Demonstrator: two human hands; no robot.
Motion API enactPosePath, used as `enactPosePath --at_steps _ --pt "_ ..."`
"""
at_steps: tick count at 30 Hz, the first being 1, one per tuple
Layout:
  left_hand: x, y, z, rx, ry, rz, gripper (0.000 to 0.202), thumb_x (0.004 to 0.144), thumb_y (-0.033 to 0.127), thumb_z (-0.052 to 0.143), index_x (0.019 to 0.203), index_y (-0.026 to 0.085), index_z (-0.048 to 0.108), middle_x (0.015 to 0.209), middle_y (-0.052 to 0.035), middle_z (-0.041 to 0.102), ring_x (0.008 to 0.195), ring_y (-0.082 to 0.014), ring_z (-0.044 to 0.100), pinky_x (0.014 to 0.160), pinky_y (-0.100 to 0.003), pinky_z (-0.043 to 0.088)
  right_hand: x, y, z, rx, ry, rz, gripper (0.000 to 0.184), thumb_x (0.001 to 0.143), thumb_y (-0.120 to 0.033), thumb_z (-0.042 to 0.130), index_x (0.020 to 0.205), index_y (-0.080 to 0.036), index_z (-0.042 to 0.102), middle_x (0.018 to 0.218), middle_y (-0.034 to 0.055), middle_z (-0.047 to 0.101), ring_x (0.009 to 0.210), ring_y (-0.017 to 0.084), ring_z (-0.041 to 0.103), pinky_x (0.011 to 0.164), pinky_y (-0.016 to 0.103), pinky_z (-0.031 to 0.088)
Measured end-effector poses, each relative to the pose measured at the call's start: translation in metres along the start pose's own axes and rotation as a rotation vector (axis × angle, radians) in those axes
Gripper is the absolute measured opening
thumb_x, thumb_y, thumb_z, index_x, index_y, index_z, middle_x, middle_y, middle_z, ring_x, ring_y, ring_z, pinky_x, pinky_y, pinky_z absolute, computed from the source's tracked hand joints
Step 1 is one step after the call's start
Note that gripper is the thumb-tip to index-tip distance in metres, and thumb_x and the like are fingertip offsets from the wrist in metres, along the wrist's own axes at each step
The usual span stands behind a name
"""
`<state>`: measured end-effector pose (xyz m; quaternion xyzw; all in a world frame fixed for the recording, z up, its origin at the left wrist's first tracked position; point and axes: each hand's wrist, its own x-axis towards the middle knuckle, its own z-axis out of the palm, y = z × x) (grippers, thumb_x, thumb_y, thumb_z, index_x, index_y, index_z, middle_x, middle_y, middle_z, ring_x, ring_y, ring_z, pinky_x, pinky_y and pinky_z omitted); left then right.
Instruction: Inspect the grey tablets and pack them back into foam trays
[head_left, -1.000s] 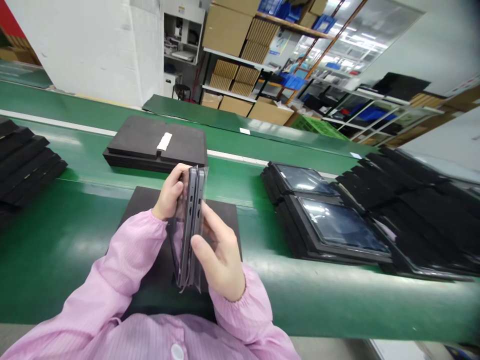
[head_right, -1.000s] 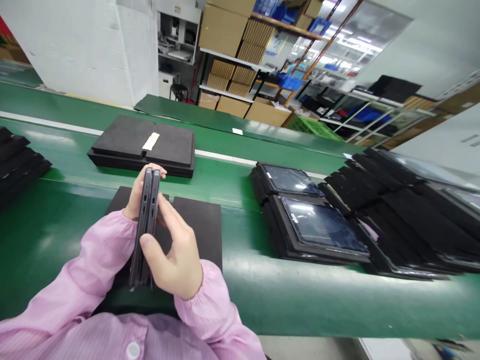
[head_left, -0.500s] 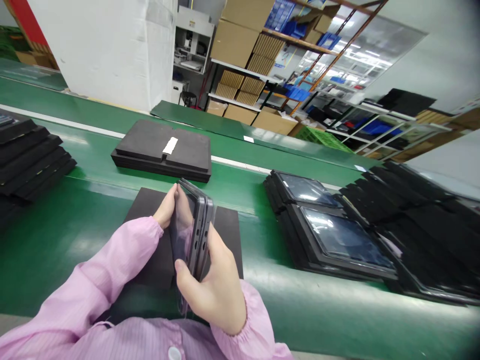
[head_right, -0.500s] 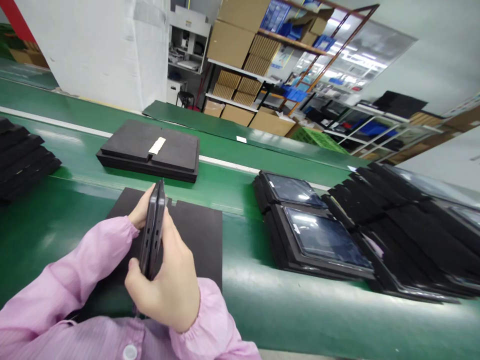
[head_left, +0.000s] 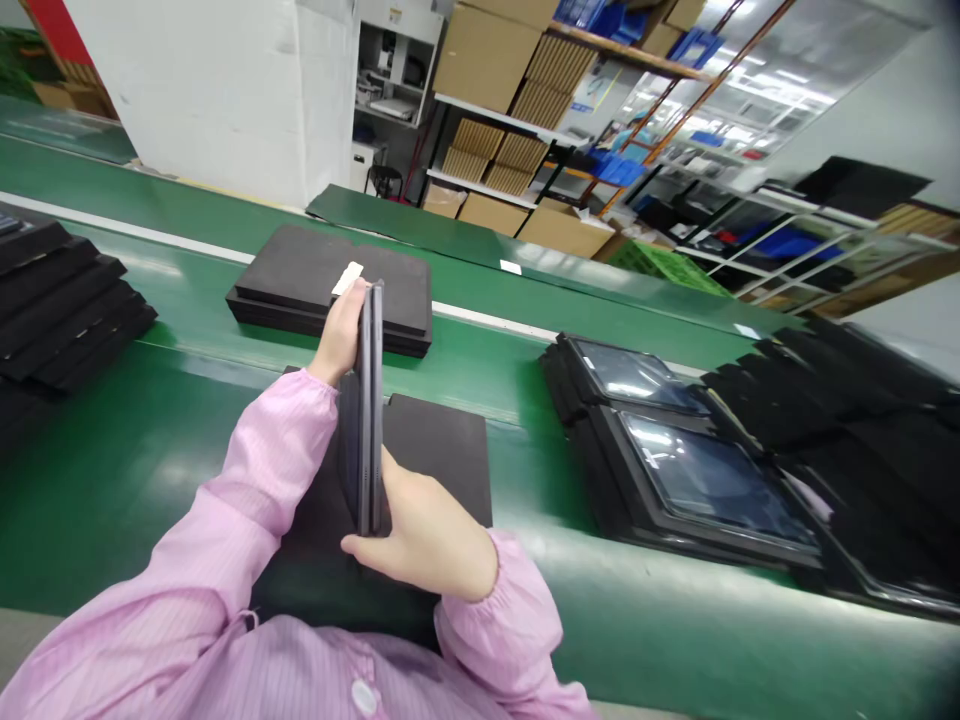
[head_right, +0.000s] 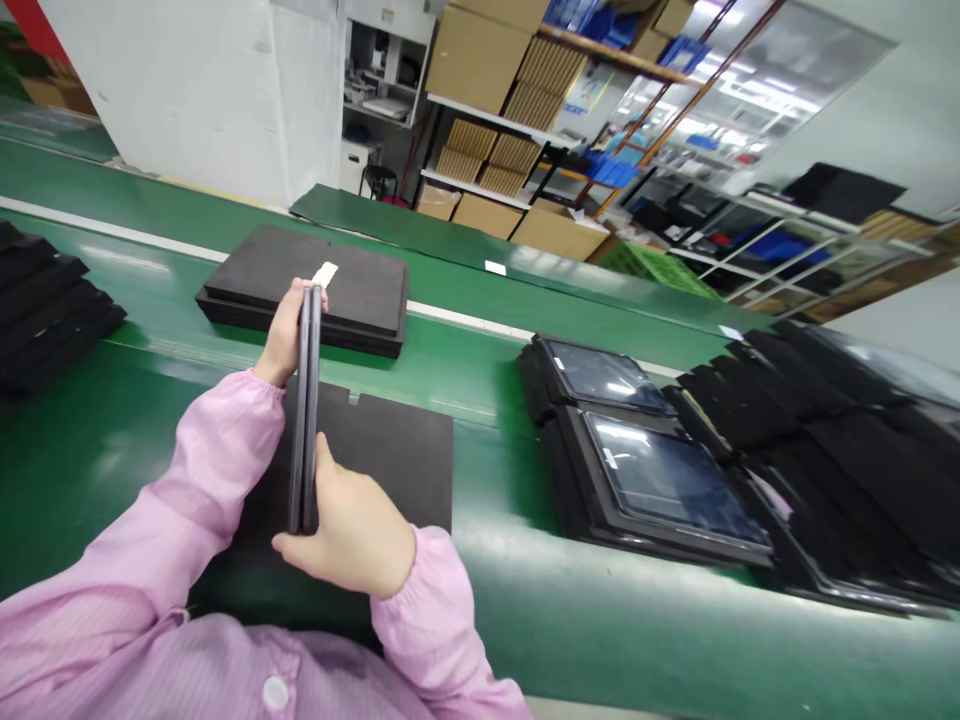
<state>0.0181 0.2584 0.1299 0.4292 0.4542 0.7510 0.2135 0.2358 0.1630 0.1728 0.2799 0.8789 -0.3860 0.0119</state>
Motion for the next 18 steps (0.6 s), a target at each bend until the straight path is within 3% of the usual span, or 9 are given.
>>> enactPosePath --at_steps 3,10,18 --pt "-0.0048 -0.0007 0.0056 -0.009 -0.036 0.035 0.054 0.09 0.072 0.045 0.077 0.021 0.057 0.075 -0.0013 0.051 0.074 -0.0169 0.05 0.08 -0.032 0.042 0.0011 0.0034 -0.0068 0.006 -0.012 0.003 0.08 0.073 -0.026 0.08 0.144 -0.016 0.045 0.108 0.0104 0.074 0.093 0.031 0.074 0.083 0.044 0.058" --pt "-0.0059 0.0017 0.0081 -0.016 -0.058 0.029 0.052 0.092 0.07 0.043 0.076 0.022 0.055 0.076 -0.0019 0.048 0.073 -0.0182 0.048 0.078 -0.033 0.041 -0.0011 0.0083 -0.0082 0.037 -0.038 -0.029 0.077 0.075 -0.029 0.082 0.142 -0.015 0.047 0.12 0.0133 0.072 0.1 0.031 0.073 0.083 0.043 0.058" --pt "-0.0055 -0.0029 0.0103 0.0 -0.086 0.058 0.056 0.092 0.072 0.037 0.08 0.024 0.063 0.076 -0.0035 0.052 0.073 -0.0194 0.049 0.075 -0.035 0.043 -0.0013 0.0108 -0.0108 -0.01 -0.053 -0.022 0.075 0.075 -0.033 0.083 0.14 -0.017 0.049 0.116 0.0121 0.074 0.102 0.034 0.073 0.083 0.044 0.058"
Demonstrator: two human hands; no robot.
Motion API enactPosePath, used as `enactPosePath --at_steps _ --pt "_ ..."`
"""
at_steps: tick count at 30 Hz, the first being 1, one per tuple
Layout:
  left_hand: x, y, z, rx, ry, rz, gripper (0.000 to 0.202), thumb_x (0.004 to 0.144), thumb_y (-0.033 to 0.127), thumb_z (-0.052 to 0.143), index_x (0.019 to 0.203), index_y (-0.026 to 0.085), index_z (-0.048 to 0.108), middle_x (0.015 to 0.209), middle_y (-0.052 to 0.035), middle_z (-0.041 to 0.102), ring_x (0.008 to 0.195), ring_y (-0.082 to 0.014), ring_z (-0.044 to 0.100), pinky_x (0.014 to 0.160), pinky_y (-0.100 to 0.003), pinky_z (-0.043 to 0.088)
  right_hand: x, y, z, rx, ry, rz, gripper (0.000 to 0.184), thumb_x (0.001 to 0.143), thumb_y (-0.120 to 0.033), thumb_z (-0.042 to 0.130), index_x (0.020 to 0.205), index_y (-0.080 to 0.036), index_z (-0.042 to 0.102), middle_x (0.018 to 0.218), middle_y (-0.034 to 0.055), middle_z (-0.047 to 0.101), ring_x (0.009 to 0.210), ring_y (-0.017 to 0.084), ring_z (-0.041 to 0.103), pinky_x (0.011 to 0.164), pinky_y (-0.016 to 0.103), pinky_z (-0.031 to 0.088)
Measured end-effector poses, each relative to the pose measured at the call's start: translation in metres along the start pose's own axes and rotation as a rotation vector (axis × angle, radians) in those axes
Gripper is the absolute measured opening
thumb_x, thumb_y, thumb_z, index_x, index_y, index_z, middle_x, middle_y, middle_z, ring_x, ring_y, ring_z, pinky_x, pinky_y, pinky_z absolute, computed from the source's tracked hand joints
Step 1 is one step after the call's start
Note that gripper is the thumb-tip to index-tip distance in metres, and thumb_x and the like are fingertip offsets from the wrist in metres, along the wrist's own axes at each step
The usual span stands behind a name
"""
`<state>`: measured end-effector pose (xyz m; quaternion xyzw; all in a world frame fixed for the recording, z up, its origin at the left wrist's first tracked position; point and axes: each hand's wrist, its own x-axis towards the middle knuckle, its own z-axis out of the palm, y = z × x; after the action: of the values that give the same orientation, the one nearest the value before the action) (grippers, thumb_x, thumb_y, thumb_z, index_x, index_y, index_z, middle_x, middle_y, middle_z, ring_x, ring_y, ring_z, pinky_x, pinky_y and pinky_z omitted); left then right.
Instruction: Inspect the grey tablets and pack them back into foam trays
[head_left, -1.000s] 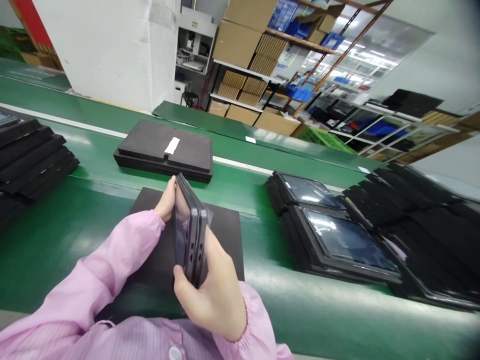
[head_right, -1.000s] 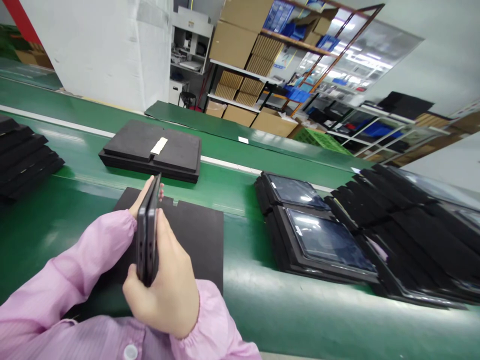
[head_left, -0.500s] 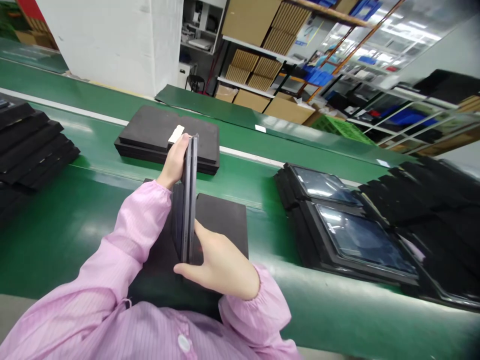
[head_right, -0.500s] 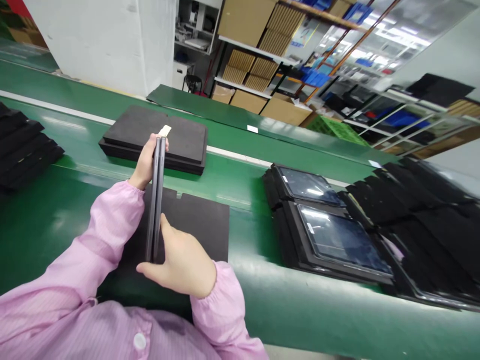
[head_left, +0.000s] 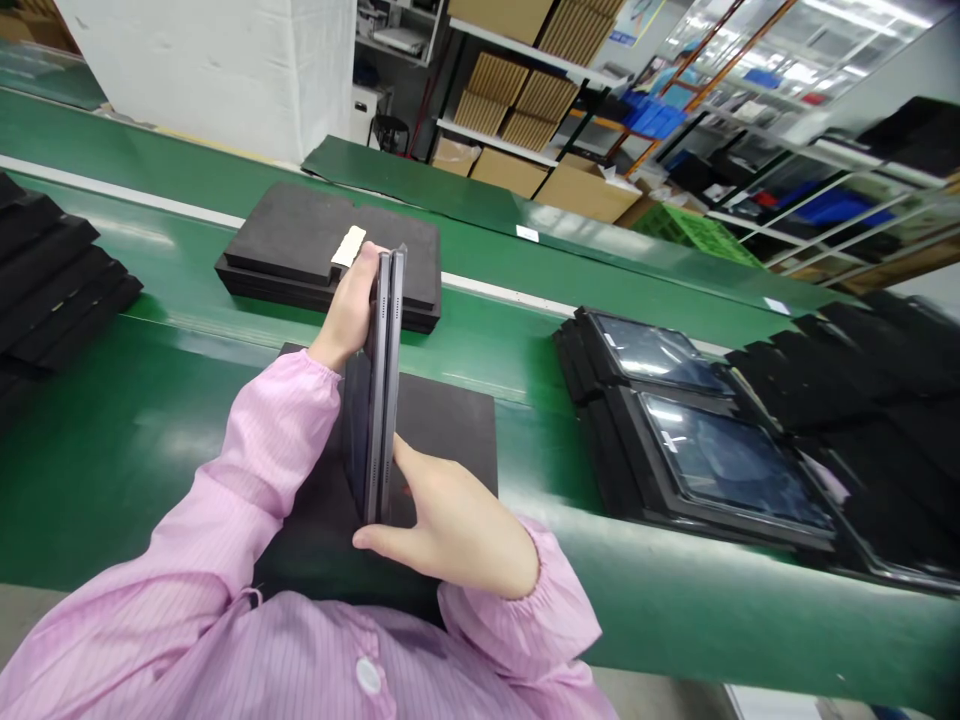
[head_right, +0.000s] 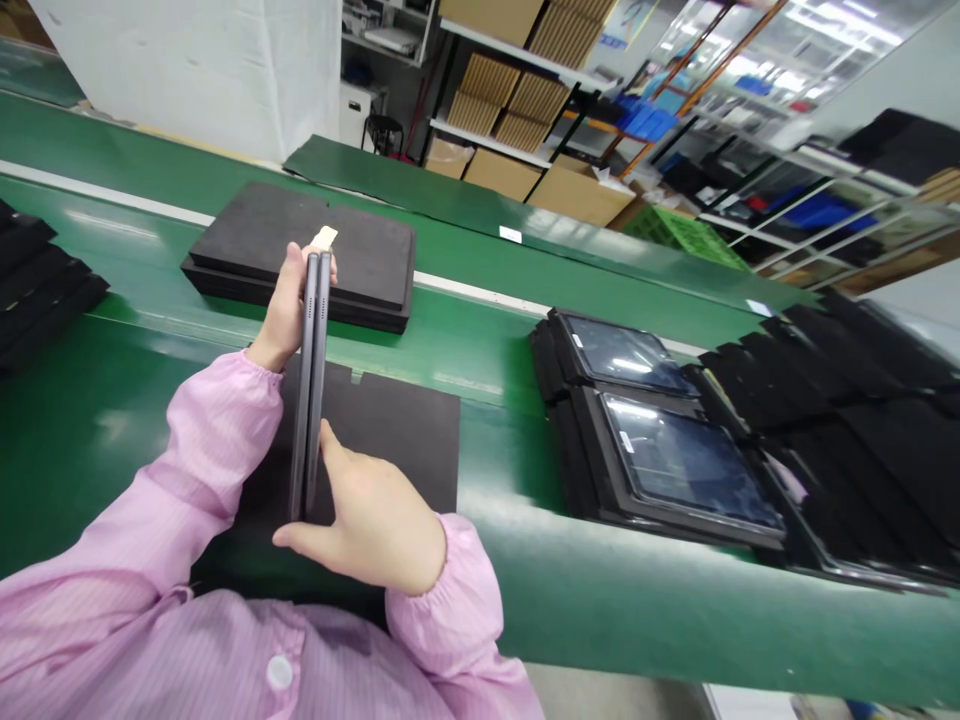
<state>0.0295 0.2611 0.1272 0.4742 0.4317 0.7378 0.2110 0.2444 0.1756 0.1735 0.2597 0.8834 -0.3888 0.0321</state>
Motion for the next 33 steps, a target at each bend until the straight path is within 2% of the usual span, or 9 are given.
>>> enactPosePath --at_steps 6,14,17,19,21,23,26,29,33 --pt "-0.002 0.0 0.002 -0.013 -0.009 -0.018 0.058 0.092 0.073 0.036 0.083 0.023 0.064 0.078 -0.004 0.053 0.072 -0.0187 0.05 0.072 -0.035 0.045 -0.002 -0.001 -0.001 -0.016 -0.005 0.008 0.081 0.076 -0.033 0.082 0.144 -0.016 0.044 0.119 0.013 0.073 0.11 0.037 0.07 0.088 0.047 0.057" --pt "-0.008 0.013 0.011 -0.072 0.012 0.016 0.059 0.09 0.076 0.037 0.076 0.022 0.056 0.077 -0.0055 0.046 0.082 -0.0216 0.054 0.073 -0.035 0.046 -0.003 -0.002 0.0 0.006 0.02 0.045 0.062 0.084 -0.037 0.073 0.139 -0.017 0.051 0.088 0.004 0.079 0.082 0.029 0.076 0.072 0.039 0.055" --pt "-0.013 0.022 0.014 -0.061 -0.004 0.009 0.063 0.088 0.079 0.031 0.076 0.022 0.055 0.074 -0.0047 0.045 0.078 -0.0214 0.054 0.069 -0.035 0.046 -0.003 -0.001 0.0 0.045 0.071 0.031 0.07 0.085 -0.035 0.071 0.147 -0.019 0.043 0.083 0.0015 0.079 0.076 0.026 0.075 0.069 0.037 0.054" --pt "-0.017 0.029 0.017 -0.046 -0.032 -0.004 0.065 0.087 0.082 0.029 0.078 0.022 0.055 0.071 -0.0038 0.044 0.074 -0.0209 0.054 0.065 -0.035 0.046 -0.003 -0.001 0.001 0.097 0.117 0.023 0.081 0.086 -0.035 0.068 0.155 -0.017 0.031 0.075 -0.0008 0.076 0.069 0.023 0.073 0.066 0.035 0.053" --pt "-0.022 0.035 0.019 -0.037 -0.062 -0.003 0.065 0.086 0.082 0.029 0.079 0.022 0.054 0.069 -0.0031 0.044 0.07 -0.02 0.053 0.062 -0.035 0.044 -0.004 0.0 0.002 0.169 0.194 0.023 0.087 0.088 -0.038 0.064 0.159 -0.013 0.02 0.064 -0.0049 0.068 0.059 0.019 0.067 0.061 0.032 0.05" --pt "-0.026 0.042 0.022 -0.027 -0.09 0.017 0.065 0.087 0.081 0.029 0.079 0.022 0.054 0.069 -0.003 0.045 0.067 -0.0194 0.051 0.062 -0.035 0.043 -0.005 -0.001 0.003 0.231 0.302 0.035 0.088 0.089 -0.04 0.061 0.16 -0.011 0.017 0.056 -0.0088 0.056 0.052 0.015 0.059 0.057 0.029 0.046" --pt "-0.032 0.05 0.025 -0.002 -0.109 0.051 0.065 0.087 0.081 0.028 0.079 0.022 0.055 0.073 -0.0046 0.049 0.072 -0.0209 0.051 0.065 -0.036 0.044 -0.004 -0.002 0.004 0.274 0.423 0.046 0.088 0.088 -0.042 0.06 0.159 -0.01 0.019 0.053 -0.0114 0.045 0.048 0.013 0.052 0.055 0.028 0.04" --pt "-0.037 0.056 0.028 0.02 -0.117 0.069 0.067 0.086 0.083 0.027 0.079 0.022 0.055 0.078 -0.0065 0.052 0.081 -0.0237 0.053 0.071 -0.038 0.045 -0.001 -0.004 0.004 0.301 0.423 0.034 0.087 0.087 -0.043 0.061 0.157 -0.008 0.023 0.052 -0.0111 0.043 0.047 0.014 0.05 0.052 0.028 0.038" --pt "-0.043 0.059 0.03 0.044 -0.175 0.095 0.066 0.088 0.08 0.024 0.082 0.022 0.055 0.083 -0.0076 0.054 0.084 -0.0244 0.052 0.077 -0.04 0.045 0.001 -0.007 0.006 0.303 0.412 0.016 0.079 0.082 -0.04 0.065 0.151 -0.014 0.035 0.054 -0.0091 0.046 0.044 0.015 0.048 0.047 0.027 0.035"
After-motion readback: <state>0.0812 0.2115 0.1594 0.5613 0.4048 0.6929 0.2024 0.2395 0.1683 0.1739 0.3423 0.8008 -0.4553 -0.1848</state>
